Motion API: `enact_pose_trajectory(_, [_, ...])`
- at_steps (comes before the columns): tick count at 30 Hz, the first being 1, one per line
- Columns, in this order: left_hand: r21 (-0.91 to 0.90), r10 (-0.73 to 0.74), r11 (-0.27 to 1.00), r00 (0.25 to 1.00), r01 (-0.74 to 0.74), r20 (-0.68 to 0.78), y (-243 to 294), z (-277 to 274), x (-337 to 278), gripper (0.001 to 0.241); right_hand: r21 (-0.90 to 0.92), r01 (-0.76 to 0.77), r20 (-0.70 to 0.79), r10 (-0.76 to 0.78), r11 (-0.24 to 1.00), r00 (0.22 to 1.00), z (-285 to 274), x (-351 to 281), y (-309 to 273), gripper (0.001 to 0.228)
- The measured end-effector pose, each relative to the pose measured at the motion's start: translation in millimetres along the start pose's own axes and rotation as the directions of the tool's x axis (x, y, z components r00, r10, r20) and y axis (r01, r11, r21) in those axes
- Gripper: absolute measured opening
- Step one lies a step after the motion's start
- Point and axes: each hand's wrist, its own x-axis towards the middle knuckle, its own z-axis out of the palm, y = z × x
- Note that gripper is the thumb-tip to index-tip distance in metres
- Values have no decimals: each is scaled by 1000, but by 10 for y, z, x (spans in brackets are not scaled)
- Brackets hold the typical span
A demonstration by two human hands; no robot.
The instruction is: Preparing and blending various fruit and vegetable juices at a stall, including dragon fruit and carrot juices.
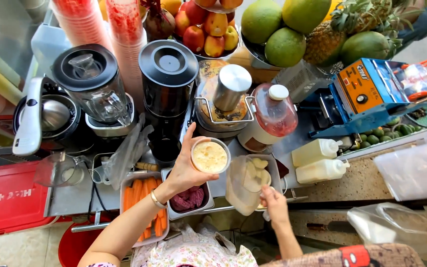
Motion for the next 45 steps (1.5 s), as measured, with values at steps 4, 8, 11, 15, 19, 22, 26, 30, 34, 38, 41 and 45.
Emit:
enact_pose_trajectory(4, [-49, 3, 999, 999, -5, -52, 304, -109, -2, 143, -3, -101, 8, 101, 995, 995, 598, -45, 481, 46])
enact_pose_trajectory(8, [9, 89, 996, 988, -88, -124, 554, -194, 37, 141, -70, -167, -125, 157, 984, 980, 1076, 49, 692, 51])
enact_pose_trajectory(11, [42, 122, 992, 981, -117, -150, 761, -257, 63, 143, 140, -59, -76, 70, 988, 995, 1304, 250, 1187, 52])
enact_pose_trajectory(15, [56, 154, 988, 977, -147, -150, 968, -330, 101, 142, 245, -85, 15, 84, 966, 996, 1570, 278, 1102, 47])
enact_pose_trajectory(19, [8, 156, 988, 980, -157, -125, 1194, -368, 130, 144, 107, -39, 123, 26, 993, 992, 1605, 446, 1226, 57])
enact_pose_trajectory(22, [-35, 140, 989, 985, -144, -97, 1318, -378, 160, 145, -119, -115, 85, 125, 986, 988, 1545, 387, 1019, 62])
enact_pose_trajectory(26, [-26, 175, 984, 983, -176, -60, 1357, -363, 187, 146, -492, 330, -59, -409, 806, 911, 1453, 118, 693, 84])
enact_pose_trajectory(30, [-86, 137, 987, 990, -139, -26, 1320, -301, 213, 146, -265, 450, -19, -471, 853, 882, 1620, -384, -913, 90])
enact_pose_trajectory(34, [-134, 103, 986, 995, -101, 11, 1273, -205, 236, 146, -253, 896, 35, -922, 365, 386, 1718, -457, -1325, 84])
enact_pose_trajectory(38, [-160, 101, 982, 995, -98, 14, 1228, -127, 247, 145, -290, 915, 322, -872, 280, 369, 1744, -479, -1345, 87])
enact_pose_trajectory(41, [-143, 131, 981, 991, -130, 0, 1196, -111, 260, 146, -51, 961, 74, -959, 272, 275, 1760, -475, -1239, 78])
enact_pose_trajectory(45, [-179, 87, 980, 996, -83, 14, 1158, -76, 256, 145, -183, 955, 121, -959, 233, 257, 1744, -492, -1285, 79])
